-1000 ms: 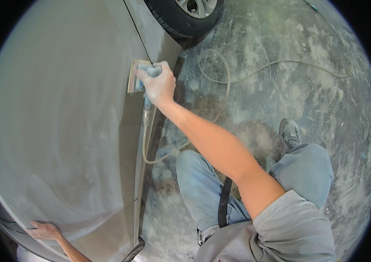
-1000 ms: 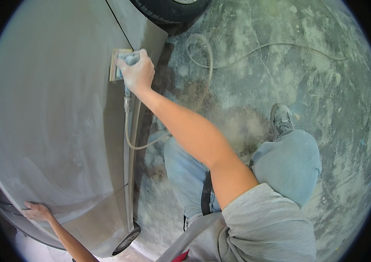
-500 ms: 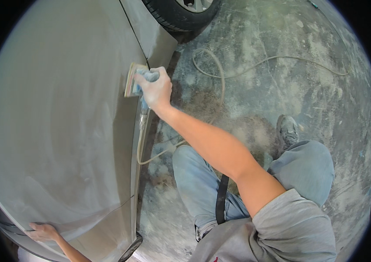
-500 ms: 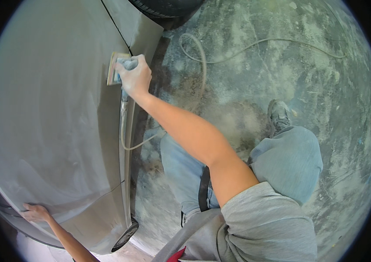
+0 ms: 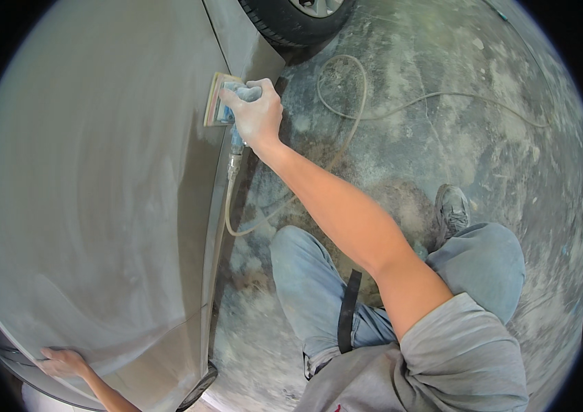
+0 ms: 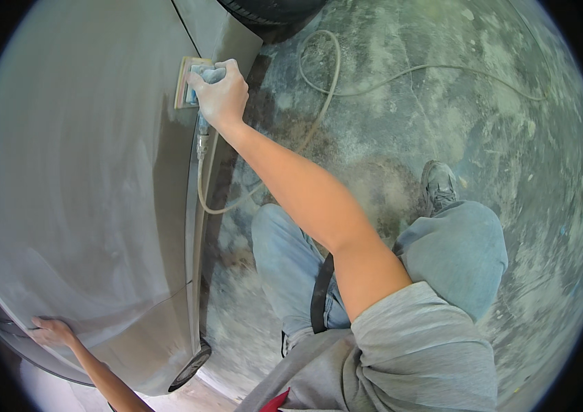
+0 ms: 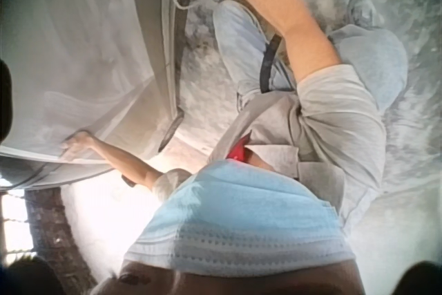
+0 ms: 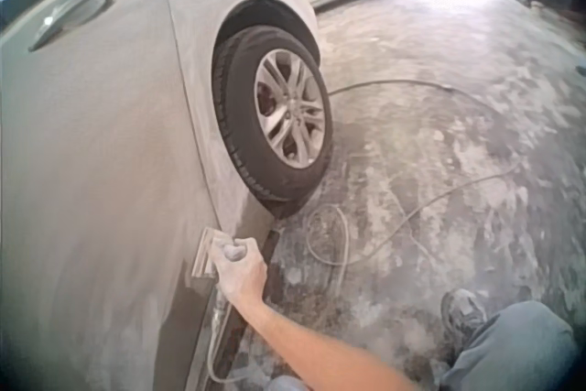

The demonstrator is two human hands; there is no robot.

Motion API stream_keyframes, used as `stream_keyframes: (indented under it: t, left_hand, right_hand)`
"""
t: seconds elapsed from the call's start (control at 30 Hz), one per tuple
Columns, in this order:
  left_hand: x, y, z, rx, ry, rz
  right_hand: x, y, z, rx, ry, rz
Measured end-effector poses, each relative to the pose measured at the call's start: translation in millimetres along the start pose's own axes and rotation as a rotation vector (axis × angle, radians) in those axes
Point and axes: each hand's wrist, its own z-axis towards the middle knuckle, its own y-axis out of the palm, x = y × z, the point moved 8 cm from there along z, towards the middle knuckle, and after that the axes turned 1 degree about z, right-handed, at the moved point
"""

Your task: The person uses a handheld electric sander to smooth the surface of a car door. They move the sander across the door panel, around the handle, and along the edges, occasionally touching the surface with their left hand.

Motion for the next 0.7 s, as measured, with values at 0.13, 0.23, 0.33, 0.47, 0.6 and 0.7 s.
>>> stream_keyframes:
  t: [0.13, 0.23, 0.33, 0.47, 0.6, 0.7]
  left_hand:
    - [3, 1, 0, -0.001, 0.029, 0.005]
    - [4, -1, 0, 0.009, 0.035, 0.014]
    - [6, -4, -2, 0.02, 0.057, 0.019]
    - [4, -2, -3, -0.015, 0.027, 0.013]
    - [7, -1, -3, 0.009, 0.035, 0.023]
    - [7, 2, -2, 0.002, 0.035, -0.008]
  right_hand:
    - [-1, 1, -18, -0.033, -0.039, -0.065]
    - [-14, 0, -17, -0.004, -0.123, -0.086]
    - [-32, 3, 6, 0.0, -0.168, -0.063]
    - [-31, 5, 16, -0.011, -0.126, -0.04]
    - [6, 7, -28, 0.005, -0.106, -0.066]
    - [40, 15, -82, -0.008, -0.095, -0.083]
